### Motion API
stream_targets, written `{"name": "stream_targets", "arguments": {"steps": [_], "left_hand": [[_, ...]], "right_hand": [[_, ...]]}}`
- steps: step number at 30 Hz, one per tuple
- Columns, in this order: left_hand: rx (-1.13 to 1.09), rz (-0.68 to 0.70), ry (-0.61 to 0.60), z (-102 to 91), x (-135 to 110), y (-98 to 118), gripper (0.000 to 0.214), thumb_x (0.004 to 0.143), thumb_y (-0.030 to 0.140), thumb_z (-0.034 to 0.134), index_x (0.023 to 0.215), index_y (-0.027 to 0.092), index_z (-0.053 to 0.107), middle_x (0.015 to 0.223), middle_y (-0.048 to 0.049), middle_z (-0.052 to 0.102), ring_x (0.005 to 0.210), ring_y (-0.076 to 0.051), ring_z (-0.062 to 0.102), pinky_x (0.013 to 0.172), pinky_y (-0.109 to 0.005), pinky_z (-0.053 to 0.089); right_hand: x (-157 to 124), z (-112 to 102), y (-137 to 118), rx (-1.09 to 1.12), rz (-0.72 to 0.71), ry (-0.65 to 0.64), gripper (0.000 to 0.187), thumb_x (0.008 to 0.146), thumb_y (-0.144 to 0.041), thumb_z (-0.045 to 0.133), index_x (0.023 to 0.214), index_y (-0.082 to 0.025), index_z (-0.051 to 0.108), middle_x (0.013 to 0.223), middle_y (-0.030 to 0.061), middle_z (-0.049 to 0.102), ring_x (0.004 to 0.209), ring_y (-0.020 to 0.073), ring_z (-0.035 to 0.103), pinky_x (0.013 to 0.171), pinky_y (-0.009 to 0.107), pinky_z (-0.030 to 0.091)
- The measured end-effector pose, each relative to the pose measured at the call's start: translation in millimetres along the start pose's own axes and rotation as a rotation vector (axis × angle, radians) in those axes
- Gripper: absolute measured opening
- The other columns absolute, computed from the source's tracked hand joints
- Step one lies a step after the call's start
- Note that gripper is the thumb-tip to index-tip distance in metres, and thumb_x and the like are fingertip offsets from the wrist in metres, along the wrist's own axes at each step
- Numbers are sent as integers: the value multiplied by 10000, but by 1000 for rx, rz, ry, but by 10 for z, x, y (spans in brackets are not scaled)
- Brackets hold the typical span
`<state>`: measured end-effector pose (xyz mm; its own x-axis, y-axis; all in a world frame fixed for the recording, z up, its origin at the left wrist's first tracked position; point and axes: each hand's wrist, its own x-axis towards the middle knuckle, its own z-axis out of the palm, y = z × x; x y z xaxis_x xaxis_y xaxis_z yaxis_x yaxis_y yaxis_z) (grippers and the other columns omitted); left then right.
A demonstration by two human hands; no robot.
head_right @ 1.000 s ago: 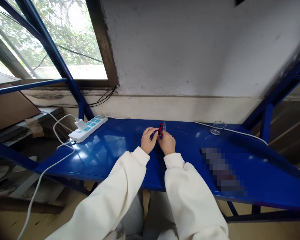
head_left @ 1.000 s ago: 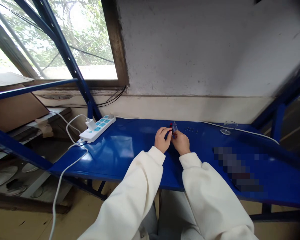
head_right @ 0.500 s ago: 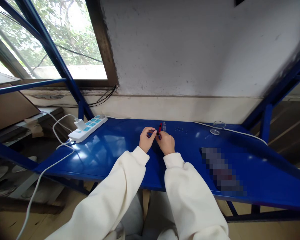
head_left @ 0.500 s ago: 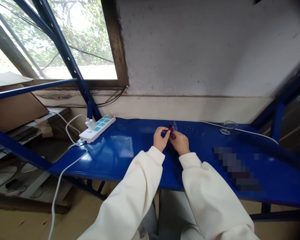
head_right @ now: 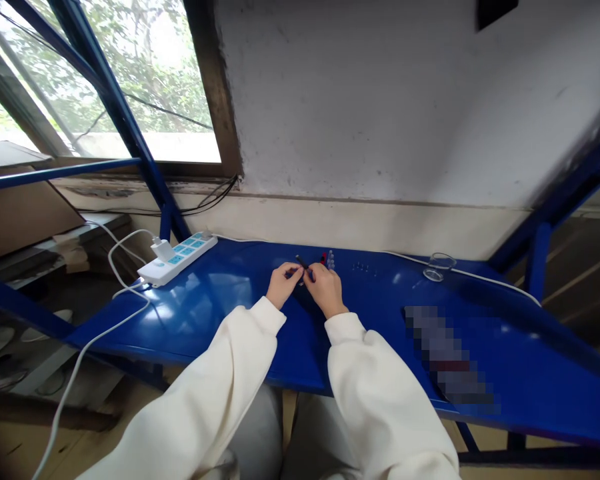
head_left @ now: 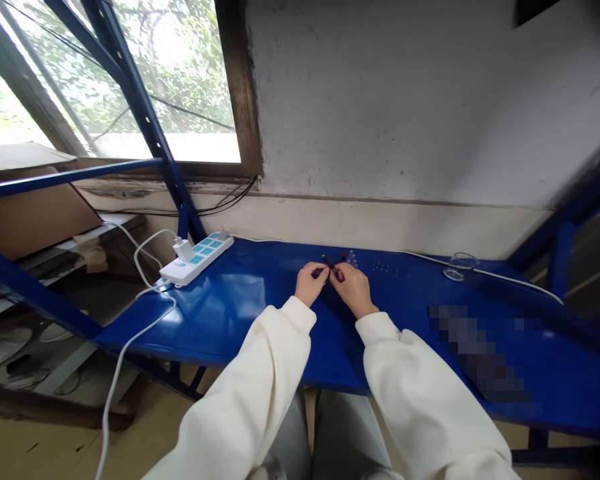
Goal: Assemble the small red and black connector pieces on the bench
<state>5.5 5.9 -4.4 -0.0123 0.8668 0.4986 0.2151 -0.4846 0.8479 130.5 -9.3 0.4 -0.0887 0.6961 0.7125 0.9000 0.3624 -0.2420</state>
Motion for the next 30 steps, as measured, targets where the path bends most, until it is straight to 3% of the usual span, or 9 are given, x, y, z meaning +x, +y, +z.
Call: {"name": "stream_targets", "arguments": {"steps": [5, 10, 15, 19, 21, 30], "left_hand": [[-10, -15, -28, -164, 39, -17, 138, 678, 288, 608, 714, 156, 628, 764, -27, 592, 636, -97, 532, 623, -240, 443], [47, 14, -41, -170, 25, 36, 141, 685, 297, 597, 679, 158, 621, 717, -14, 572, 614, -91, 524, 597, -228, 431], [211, 19, 10, -255, 69, 19, 153, 689, 313, 586, 659, 164, 607, 709, -10, 579, 627, -98, 530, 619, -230, 420], [578, -192, 223, -480, 143, -48, 143, 681, 312, 573, 692, 176, 616, 769, -23, 603, 723, -144, 552, 678, -272, 394], [728, -291, 259, -578, 163, -81, 139, 680, 316, 563, 693, 190, 619, 804, -28, 613, 807, -181, 554, 714, -305, 373], [922, -448, 194, -673, 179, -151, 163, 665, 318, 542, 739, 212, 642, 902, -51, 630, 876, -227, 544, 764, -363, 328]], "right_hand": [[50, 100, -33, -20, -108, -18, 178, 795, -267, 441, 684, -173, 545, 602, -3, 524, 510, 92, 427, 563, 219, 296], [21, 88, -58, 9, -94, -45, 207, 816, -269, 411, 700, -173, 554, 612, 1, 527, 527, 96, 446, 583, 217, 321], [-7, 10, -91, 83, -69, -92, 226, 822, -286, 416, 912, -174, 591, 677, 10, 565, 575, 106, 497, 591, 212, 361], [-29, -37, -88, 127, -18, -113, 293, 840, -309, 383, 1020, -180, 575, 759, 31, 602, 610, 115, 531, 612, 219, 396], [-42, -49, -74, 145, 12, -109, 298, 844, -306, 369, 1013, -182, 581, 791, 40, 614, 639, 121, 551, 626, 224, 410], [-25, -133, 12, 140, 120, 39, 298, 835, -290, 357, 983, -165, 583, 874, 66, 633, 722, 147, 578, 691, 256, 433]]}}
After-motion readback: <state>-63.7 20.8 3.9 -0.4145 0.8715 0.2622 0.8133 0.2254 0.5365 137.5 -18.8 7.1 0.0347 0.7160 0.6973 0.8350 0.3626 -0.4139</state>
